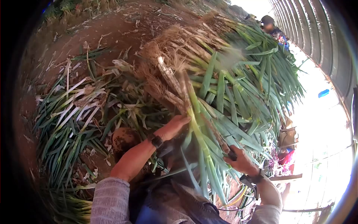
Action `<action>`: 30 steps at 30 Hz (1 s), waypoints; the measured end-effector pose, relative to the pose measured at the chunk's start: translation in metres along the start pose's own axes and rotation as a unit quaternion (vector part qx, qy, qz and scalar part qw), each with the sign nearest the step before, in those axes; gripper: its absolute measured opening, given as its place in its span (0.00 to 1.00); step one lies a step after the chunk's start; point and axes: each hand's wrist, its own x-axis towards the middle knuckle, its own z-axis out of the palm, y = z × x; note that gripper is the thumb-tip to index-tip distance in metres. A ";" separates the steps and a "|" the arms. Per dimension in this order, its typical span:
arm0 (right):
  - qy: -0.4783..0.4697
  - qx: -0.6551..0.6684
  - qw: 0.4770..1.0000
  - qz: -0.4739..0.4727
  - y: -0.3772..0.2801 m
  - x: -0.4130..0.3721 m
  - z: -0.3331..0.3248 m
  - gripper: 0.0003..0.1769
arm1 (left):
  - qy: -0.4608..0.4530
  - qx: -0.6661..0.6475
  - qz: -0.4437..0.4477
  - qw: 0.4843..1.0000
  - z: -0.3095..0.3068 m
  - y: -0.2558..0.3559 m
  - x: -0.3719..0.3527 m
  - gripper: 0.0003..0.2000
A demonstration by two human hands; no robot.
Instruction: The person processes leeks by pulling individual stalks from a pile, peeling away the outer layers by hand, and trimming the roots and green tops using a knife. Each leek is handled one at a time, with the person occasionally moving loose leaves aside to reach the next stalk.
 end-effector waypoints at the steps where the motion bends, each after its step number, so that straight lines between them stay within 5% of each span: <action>1: 0.015 -0.012 1.000 -0.020 0.005 -0.001 0.011 0.21 | 0.002 -0.001 -0.002 1.000 -0.006 -0.012 0.004 0.16; 7: 0.047 -0.052 0.997 -0.042 0.007 -0.003 0.035 0.19 | 0.077 0.012 0.062 0.995 0.007 -0.023 -0.002 0.17; 10: 0.066 -0.052 0.995 -0.051 0.002 -0.002 0.027 0.19 | 0.086 0.145 0.083 0.982 0.012 -0.015 -0.006 0.17; 13: 0.059 -0.076 0.993 -0.063 0.010 0.001 0.023 0.19 | 0.160 0.154 0.003 0.975 0.003 -0.010 -0.003 0.17; 15: 0.064 -0.074 0.993 -0.070 0.012 0.003 0.023 0.19 | 0.338 0.418 0.218 0.815 0.000 0.002 -0.005 0.13; 16: 0.070 -0.070 0.993 -0.061 0.011 0.005 0.023 0.19 | 0.335 0.420 0.218 0.815 -0.003 0.005 -0.003 0.13; 18: 0.081 -0.068 0.993 -0.057 0.009 0.015 0.019 0.19 | 0.345 0.481 0.465 0.659 -0.008 0.015 0.003 0.11; 19: 0.070 -0.077 0.992 -0.065 0.007 0.020 0.020 0.19 | 0.256 0.403 0.345 0.808 0.010 0.027 -0.011 0.11; 20: 0.058 -0.085 0.992 -0.072 0.006 0.025 0.023 0.19 | 0.257 0.405 0.344 0.807 0.013 0.024 -0.011 0.11; 22: 0.070 -0.086 0.991 -0.070 0.001 0.040 0.024 0.20 | 0.122 0.284 0.127 0.943 0.015 0.017 -0.006 0.11; 24: 0.051 -0.100 0.991 -0.069 -0.013 0.059 0.018 0.21 | 0.135 0.287 0.172 0.933 0.007 0.000 0.015 0.13; 26: 0.045 -0.096 0.992 -0.065 -0.017 0.077 0.016 0.22 | 0.190 0.195 0.081 0.959 0.016 0.011 0.021 0.14; 30: 0.069 -0.094 0.989 -0.094 -0.028 0.109 0.008 0.20 | 0.223 0.174 0.149 0.947 0.012 0.004 0.037 0.14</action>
